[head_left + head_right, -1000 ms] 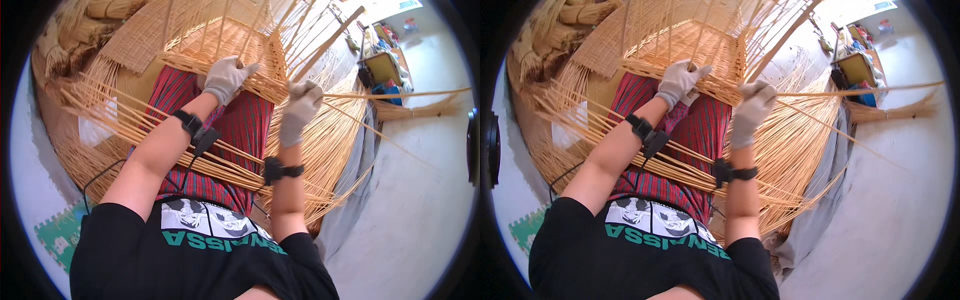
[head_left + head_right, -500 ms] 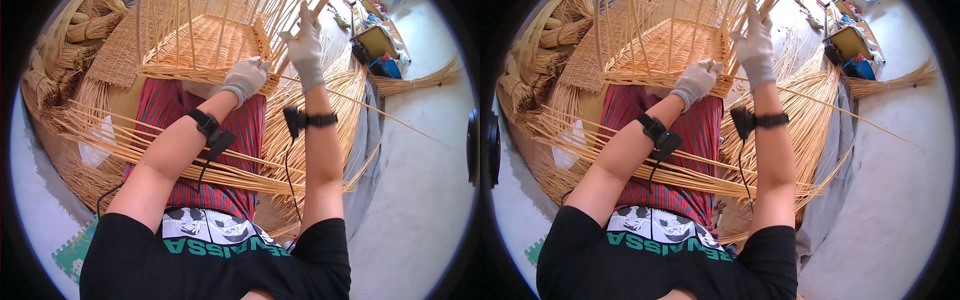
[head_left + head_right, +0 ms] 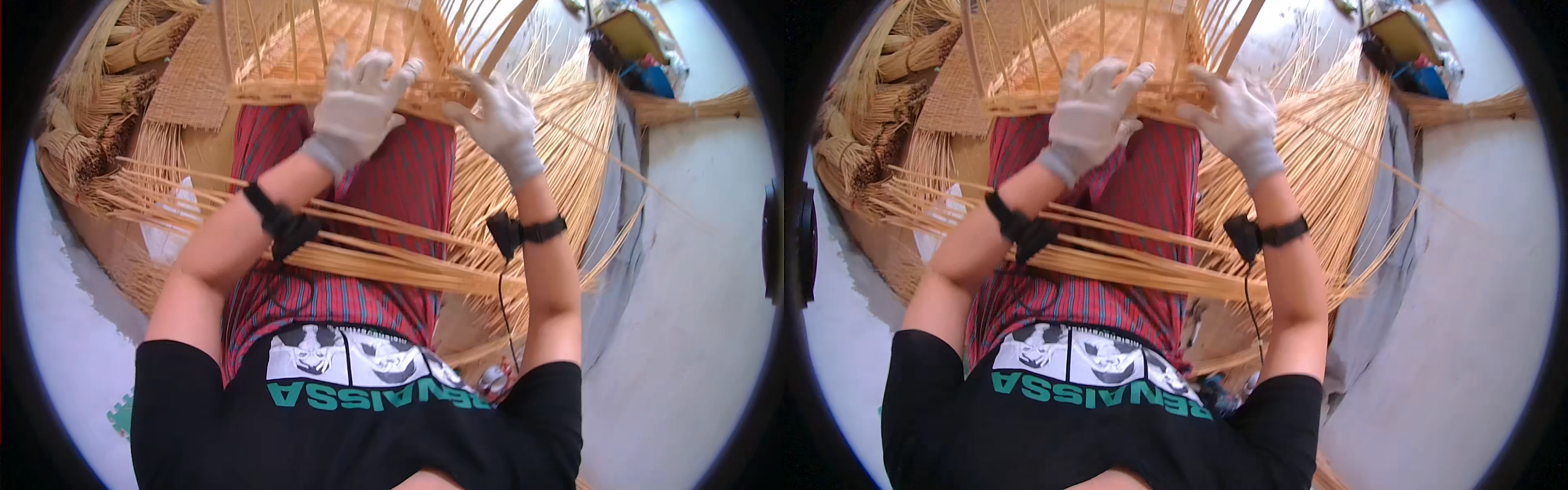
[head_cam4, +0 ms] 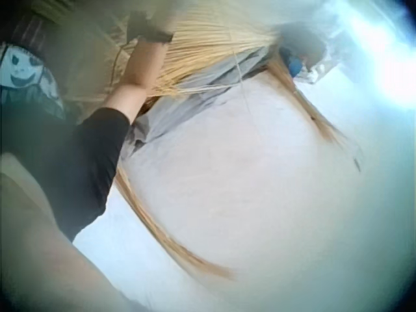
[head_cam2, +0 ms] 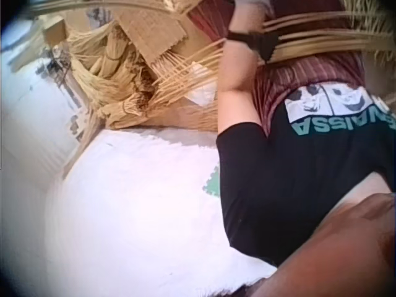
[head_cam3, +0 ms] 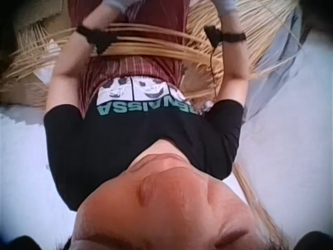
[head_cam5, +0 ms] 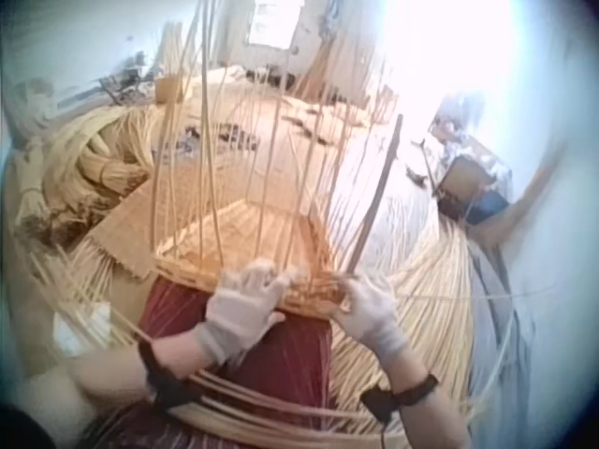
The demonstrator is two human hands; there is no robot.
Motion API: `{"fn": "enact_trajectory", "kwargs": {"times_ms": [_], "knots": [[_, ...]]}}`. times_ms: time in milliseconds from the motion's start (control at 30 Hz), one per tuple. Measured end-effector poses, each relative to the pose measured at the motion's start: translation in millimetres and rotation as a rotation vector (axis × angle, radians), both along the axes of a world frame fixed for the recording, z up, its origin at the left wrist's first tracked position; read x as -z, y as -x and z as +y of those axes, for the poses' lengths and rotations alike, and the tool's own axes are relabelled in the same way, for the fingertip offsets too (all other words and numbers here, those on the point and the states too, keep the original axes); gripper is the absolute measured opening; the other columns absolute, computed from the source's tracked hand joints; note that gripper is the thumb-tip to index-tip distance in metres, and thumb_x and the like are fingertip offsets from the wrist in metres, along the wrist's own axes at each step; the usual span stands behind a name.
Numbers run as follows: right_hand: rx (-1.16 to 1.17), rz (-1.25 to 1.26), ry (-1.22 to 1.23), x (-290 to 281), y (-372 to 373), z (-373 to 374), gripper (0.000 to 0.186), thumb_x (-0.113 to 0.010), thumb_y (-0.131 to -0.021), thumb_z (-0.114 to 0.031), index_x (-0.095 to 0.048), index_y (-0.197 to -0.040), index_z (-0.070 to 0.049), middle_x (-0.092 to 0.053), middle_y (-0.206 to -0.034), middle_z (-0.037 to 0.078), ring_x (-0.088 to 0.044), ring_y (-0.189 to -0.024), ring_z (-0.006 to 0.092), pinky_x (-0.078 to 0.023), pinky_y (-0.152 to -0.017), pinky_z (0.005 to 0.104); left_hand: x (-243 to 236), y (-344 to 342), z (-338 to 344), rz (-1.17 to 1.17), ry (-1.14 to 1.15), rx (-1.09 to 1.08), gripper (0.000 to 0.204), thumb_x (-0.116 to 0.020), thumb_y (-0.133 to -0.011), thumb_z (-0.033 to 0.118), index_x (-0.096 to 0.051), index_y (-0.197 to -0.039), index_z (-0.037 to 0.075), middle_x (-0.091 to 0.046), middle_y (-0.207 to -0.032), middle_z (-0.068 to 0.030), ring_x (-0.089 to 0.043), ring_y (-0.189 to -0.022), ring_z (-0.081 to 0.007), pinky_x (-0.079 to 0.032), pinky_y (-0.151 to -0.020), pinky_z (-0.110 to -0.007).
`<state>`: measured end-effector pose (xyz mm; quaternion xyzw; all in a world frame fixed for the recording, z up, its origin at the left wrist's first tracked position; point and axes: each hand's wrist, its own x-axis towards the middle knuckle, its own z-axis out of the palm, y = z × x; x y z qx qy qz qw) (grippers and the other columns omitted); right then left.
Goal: Weave a wicker basket using long wooden strips.
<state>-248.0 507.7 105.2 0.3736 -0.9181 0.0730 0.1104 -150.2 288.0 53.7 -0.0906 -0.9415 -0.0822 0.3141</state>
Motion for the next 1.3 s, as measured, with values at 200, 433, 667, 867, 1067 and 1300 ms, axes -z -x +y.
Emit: {"fn": "enact_trajectory", "kwargs": {"times_ms": [200, 433, 667, 867, 1067, 1300], "knots": [[0.356, -0.041, -0.317, 4, 16, -52, 0.085, -0.052, -0.082, -0.085, -0.070, -0.127, -0.015, -0.071, -0.122, 0.017, -0.065, -0.118, 0.0316, -0.048, -0.098, 0.0483, 12, 50, 6, -0.453, 0.175, -0.124, 0.053, -0.073, -0.084, 0.026, -0.053, -0.132, 0.013, -0.066, -0.112, -0.0188, -0.071, -0.102, -0.0340, -0.057, -0.082, -0.047], [0.430, -0.115, -0.413, -7, 6, -66, 0.084, -0.050, -0.079, -0.089, -0.076, -0.115, -0.018, -0.077, -0.104, 0.013, -0.071, -0.105, 0.0316, -0.051, -0.091, 0.0493, 16, 66, -13, -0.573, 0.087, -0.129, 0.040, -0.068, -0.087, 0.014, -0.054, -0.124, 0.011, -0.071, -0.111, -0.0201, -0.069, -0.105, -0.0405, -0.056, -0.086, -0.049], [0.200, 0.343, 0.037, -42, -80, -21, 0.089, -0.068, -0.078, -0.075, -0.054, -0.147, -0.022, -0.059, -0.142, 0.019, -0.052, -0.135, 0.0351, -0.035, -0.114, 0.0516, -78, -13, -2, -0.635, 0.213, -0.043, 0.056, -0.078, -0.081, 0.020, -0.051, -0.129, 0.010, -0.071, -0.109, -0.0200, -0.069, -0.104, -0.0386, -0.055, -0.083, -0.047], [0.232, 0.376, -0.282, -2, -64, -57, 0.103, -0.072, -0.074, -0.075, -0.033, -0.159, -0.033, -0.056, -0.142, 0.020, -0.040, -0.145, 0.0367, -0.015, -0.124, 0.0537, -35, -3, -13, -0.053, 0.252, 0.043, 0.077, -0.081, -0.079, 0.036, -0.046, -0.144, 0.013, -0.065, -0.126, -0.0187, -0.066, -0.112, -0.0361, -0.052, -0.093, -0.043], [0.320, 0.285, -0.313, 3, -56, -66, 0.072, -0.073, -0.083, -0.053, -0.046, -0.149, -0.041, -0.063, -0.124, 0.011, -0.054, -0.130, 0.0303, -0.021, -0.121, 0.0556, -29, 8, -5, -0.317, 0.005, 0.046, 0.068, -0.078, -0.080, 0.043, -0.054, -0.136, 0.014, -0.068, -0.119, -0.0177, -0.066, -0.111, -0.0359, -0.054, -0.090, -0.046], [0.358, 0.360, -0.194, 12, -51, -74, 0.043, -0.078, -0.076, -0.037, -0.064, -0.117, -0.033, -0.068, -0.106, 0.004, -0.067, -0.107, 0.0272, -0.038, -0.104, 0.0524, -19, 19, 1, -0.208, -0.036, 0.027, 0.054, -0.077, -0.081, 0.034, -0.059, -0.128, 0.017, -0.073, -0.106, -0.0118, -0.070, -0.100, -0.0336, -0.056, -0.082, -0.046]]}}
